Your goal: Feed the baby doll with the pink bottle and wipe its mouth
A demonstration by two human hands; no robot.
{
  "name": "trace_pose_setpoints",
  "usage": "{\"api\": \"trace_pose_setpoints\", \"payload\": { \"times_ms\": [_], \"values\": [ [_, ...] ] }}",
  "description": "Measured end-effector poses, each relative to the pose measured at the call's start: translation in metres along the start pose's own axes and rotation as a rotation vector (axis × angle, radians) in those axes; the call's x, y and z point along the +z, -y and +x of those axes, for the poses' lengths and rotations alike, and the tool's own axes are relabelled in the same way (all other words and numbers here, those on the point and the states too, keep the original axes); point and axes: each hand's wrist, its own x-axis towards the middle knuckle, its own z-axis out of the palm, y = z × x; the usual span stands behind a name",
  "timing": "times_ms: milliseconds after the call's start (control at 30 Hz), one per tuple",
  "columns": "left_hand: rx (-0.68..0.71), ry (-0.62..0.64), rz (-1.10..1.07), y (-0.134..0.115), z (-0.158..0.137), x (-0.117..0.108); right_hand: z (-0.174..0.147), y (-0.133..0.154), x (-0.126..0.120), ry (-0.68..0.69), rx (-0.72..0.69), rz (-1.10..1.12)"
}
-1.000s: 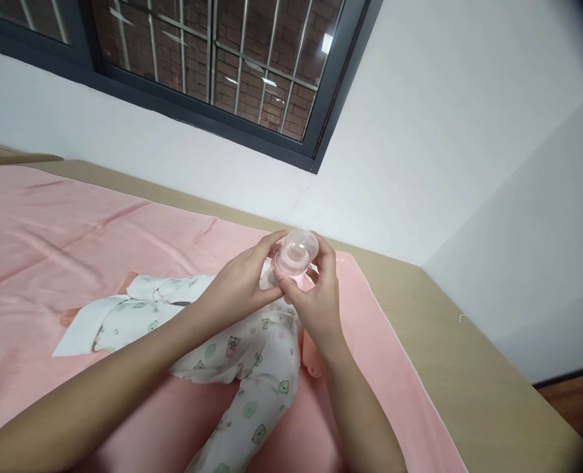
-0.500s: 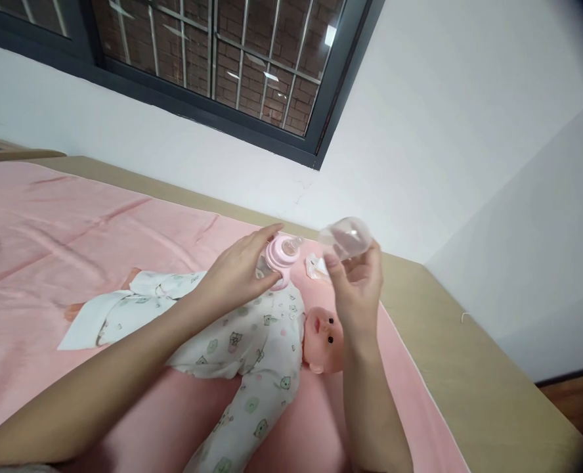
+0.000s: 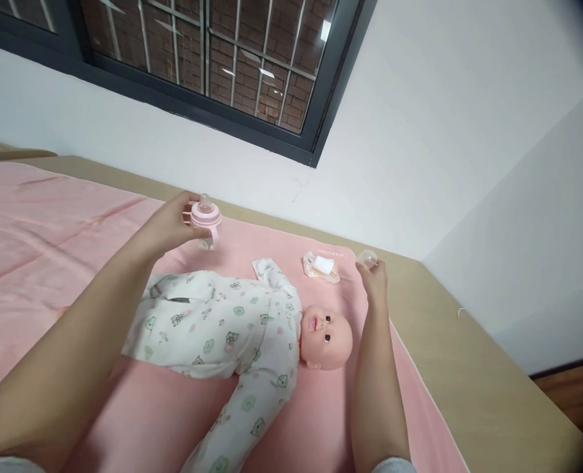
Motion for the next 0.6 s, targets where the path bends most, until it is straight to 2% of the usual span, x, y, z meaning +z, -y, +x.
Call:
{"api": "trace_pose_setpoints", "payload": {
  "times_ms": [67,167,400,600],
  "values": [
    [-0.063,-0.003,0.008,0.009,0.004,-0.007,0.001,-0.024,0.004,0.013,0.07,-0.196],
    [-0.141,-0.03,-0.012,0.015,0.007,-0.015,-0.007,-0.049,0.011,0.065,0.147,-0.343],
    [-0.175,-0.033,0.048,0.019,0.005,-0.009,-0.015,-0.074,0.025,0.142,0.183,-0.466],
    [-0.265,0.043,0.165,0.043,0.012,0.005,-0.011,-0.083,0.028,0.12,0.186,-0.448]
  ]
}}
